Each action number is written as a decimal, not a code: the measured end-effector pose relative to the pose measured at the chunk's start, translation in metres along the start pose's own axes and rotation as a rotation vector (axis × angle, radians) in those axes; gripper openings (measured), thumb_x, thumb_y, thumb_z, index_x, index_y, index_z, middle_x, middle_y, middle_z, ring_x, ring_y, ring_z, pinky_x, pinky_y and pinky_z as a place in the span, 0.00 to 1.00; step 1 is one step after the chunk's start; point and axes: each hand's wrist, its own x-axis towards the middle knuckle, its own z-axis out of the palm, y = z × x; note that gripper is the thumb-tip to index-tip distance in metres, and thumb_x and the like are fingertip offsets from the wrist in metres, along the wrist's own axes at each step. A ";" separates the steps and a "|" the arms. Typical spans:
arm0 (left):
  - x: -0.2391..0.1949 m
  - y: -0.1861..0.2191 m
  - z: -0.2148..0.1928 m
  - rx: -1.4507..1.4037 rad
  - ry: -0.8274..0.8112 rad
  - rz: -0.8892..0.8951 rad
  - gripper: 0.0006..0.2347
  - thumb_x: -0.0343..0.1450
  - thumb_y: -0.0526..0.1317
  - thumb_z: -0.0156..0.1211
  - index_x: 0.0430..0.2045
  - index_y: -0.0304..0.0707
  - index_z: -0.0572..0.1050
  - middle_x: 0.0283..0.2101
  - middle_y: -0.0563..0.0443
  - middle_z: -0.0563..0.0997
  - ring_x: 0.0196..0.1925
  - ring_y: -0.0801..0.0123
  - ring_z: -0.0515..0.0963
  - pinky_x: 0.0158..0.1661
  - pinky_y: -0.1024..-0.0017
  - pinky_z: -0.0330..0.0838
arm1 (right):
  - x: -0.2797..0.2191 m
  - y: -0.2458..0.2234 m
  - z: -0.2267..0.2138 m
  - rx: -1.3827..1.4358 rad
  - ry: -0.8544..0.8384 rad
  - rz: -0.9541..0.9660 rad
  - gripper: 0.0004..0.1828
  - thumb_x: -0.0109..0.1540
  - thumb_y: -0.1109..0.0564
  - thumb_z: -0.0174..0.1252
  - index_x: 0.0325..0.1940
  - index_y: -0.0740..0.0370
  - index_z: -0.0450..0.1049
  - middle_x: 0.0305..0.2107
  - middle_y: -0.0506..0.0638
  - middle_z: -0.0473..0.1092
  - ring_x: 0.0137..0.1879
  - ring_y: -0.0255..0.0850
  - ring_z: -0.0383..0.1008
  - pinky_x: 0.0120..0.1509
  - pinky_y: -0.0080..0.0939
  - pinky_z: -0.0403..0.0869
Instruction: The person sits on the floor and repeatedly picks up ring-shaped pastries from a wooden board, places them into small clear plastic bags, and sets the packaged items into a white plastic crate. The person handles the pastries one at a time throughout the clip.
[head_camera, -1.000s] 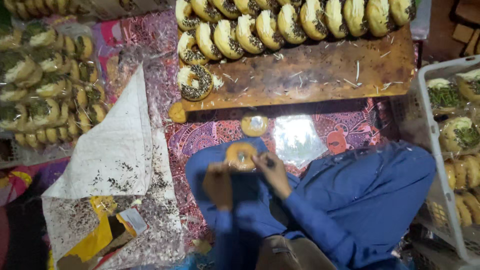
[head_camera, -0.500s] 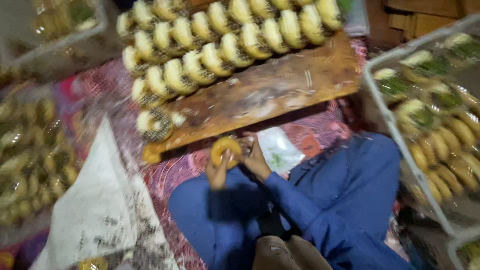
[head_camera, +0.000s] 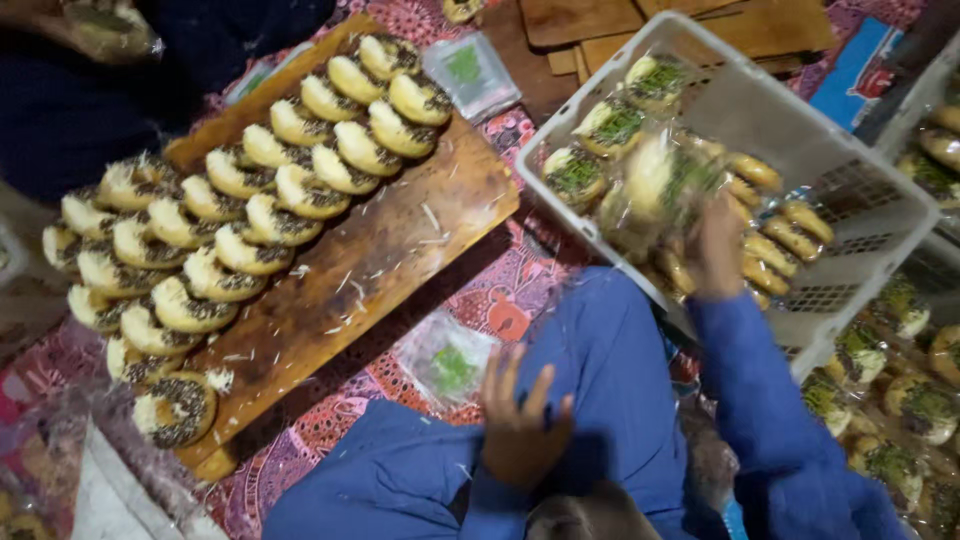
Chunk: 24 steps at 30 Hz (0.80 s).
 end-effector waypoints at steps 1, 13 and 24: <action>-0.005 -0.001 -0.002 0.017 -0.045 -0.075 0.24 0.69 0.41 0.65 0.60 0.43 0.66 0.65 0.30 0.66 0.69 0.31 0.63 0.66 0.44 0.61 | 0.029 0.039 0.000 0.128 0.126 0.175 0.30 0.58 0.55 0.65 0.64 0.62 0.67 0.57 0.60 0.69 0.57 0.45 0.73 0.59 0.45 0.76; -0.125 -0.078 -0.079 0.202 -0.274 -0.356 0.19 0.64 0.37 0.64 0.51 0.40 0.76 0.62 0.32 0.69 0.67 0.36 0.64 0.64 0.47 0.58 | 0.102 0.184 0.043 0.016 0.019 0.755 0.36 0.66 0.37 0.66 0.60 0.75 0.74 0.52 0.69 0.74 0.54 0.57 0.75 0.62 0.58 0.71; -0.162 -0.134 -0.017 0.115 -0.256 -0.355 0.24 0.62 0.40 0.68 0.53 0.31 0.73 0.54 0.32 0.74 0.57 0.37 0.73 0.60 0.50 0.67 | -0.120 -0.167 0.206 0.392 -1.318 -0.494 0.15 0.62 0.53 0.62 0.52 0.60 0.78 0.45 0.57 0.77 0.51 0.55 0.76 0.55 0.53 0.74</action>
